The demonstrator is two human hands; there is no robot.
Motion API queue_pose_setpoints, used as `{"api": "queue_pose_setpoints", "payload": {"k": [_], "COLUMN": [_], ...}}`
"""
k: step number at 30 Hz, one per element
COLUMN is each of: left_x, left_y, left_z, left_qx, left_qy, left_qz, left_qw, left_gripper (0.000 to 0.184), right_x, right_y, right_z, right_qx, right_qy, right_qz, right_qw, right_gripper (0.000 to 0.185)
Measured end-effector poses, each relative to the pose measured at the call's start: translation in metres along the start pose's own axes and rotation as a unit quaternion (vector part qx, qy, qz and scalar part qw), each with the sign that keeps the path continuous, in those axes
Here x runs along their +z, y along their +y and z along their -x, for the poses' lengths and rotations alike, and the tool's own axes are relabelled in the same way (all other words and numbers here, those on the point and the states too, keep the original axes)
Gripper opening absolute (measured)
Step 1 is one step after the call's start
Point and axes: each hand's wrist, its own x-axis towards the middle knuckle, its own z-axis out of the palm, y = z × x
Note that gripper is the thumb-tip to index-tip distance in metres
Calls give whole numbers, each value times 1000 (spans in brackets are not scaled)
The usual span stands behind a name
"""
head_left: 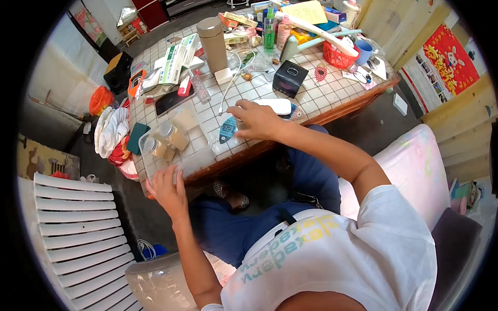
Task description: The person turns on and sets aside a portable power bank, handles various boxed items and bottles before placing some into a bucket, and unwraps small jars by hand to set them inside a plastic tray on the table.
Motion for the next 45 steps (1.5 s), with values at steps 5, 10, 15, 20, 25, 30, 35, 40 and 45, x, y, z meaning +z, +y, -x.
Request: {"api": "queue_pose_setpoints", "payload": {"k": [5, 10, 15, 20, 25, 30, 35, 40, 45], "left_x": [-3, 0, 3, -2, 0, 2, 0, 1, 4], "left_y": [6, 0, 0, -4, -8, -14, -13, -11, -11], "left_z": [10, 16, 15, 21, 19, 24, 26, 24, 24], "left_qx": [-4, -6, -15, -65, -65, -45, -53, -49, -50], "left_qy": [-21, -29, -18, 51, 67, 61, 42, 58, 95], "left_qz": [7, -3, 4, 94, 95, 72, 98, 105, 89], "left_qw": [1000, 1000, 1000, 992, 991, 994, 993, 992, 990], "left_gripper": [18, 21, 28, 31, 26, 24, 25, 27, 36], "right_x": [-5, -40, -60, -20, 55, 107, 122, 107, 112], "right_y": [-4, -23, -66, -105, -119, -125, -122, -120, -113], "right_z": [0, 0, -18, -51, -83, -97, -99, -95, -94], "right_qx": [12, 2, -86, -175, -281, -241, -252, -250, -230], "right_qy": [-2, 117, 140, 44, 41, -4, -11, -86, -99], "right_qz": [21, -49, -179, -201, -153, -75, -175, -174, -169], "right_qw": [1000, 992, 970, 963, 947, 968, 952, 949, 953], "right_gripper": [46, 47, 47, 45, 34, 32, 37, 39, 34]}}
